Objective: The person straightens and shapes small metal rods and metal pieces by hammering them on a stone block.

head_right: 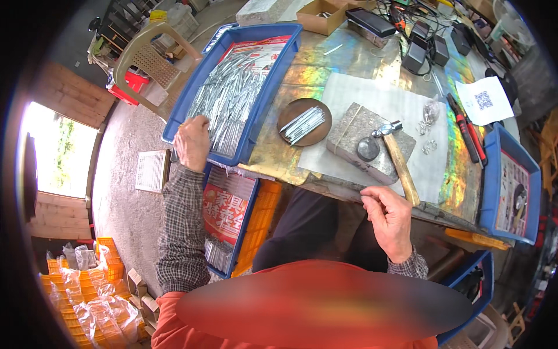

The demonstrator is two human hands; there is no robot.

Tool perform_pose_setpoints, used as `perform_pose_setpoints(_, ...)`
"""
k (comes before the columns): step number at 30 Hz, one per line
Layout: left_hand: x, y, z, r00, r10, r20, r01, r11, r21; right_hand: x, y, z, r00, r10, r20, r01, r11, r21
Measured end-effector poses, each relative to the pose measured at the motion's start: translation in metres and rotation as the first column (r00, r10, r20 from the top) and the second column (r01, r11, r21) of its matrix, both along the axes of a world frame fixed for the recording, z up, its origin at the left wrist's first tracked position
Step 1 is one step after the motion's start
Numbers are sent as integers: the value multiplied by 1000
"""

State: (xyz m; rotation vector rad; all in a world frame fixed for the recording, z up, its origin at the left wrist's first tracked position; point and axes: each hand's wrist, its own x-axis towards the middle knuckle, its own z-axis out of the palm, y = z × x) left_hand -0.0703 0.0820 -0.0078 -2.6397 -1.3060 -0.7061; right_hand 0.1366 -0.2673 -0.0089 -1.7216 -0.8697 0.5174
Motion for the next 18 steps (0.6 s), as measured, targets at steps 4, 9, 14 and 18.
perform_pose_setpoints(4, -20, 34, 0, 977, 142, -161, -156, 985, -74, 1, 1, -2, 1000, 10, 21, -9, 1000, -17)
perform_pose_setpoints(9, -24, 61, -10, 975, 104, -197, -148, 964, -223, -3, 5, 1, 1000, 15, 26, -15, 1000, -26)
perform_pose_setpoints(14, -17, 65, -15, 976, 97, -197, -147, 955, -256, -3, 5, -1, 1000, 19, 25, -18, 999, -40)
perform_pose_setpoints(18, -14, 64, -14, 972, 104, -209, -154, 959, -237, -3, 3, -3, 999, 16, 37, -15, 1000, -25)
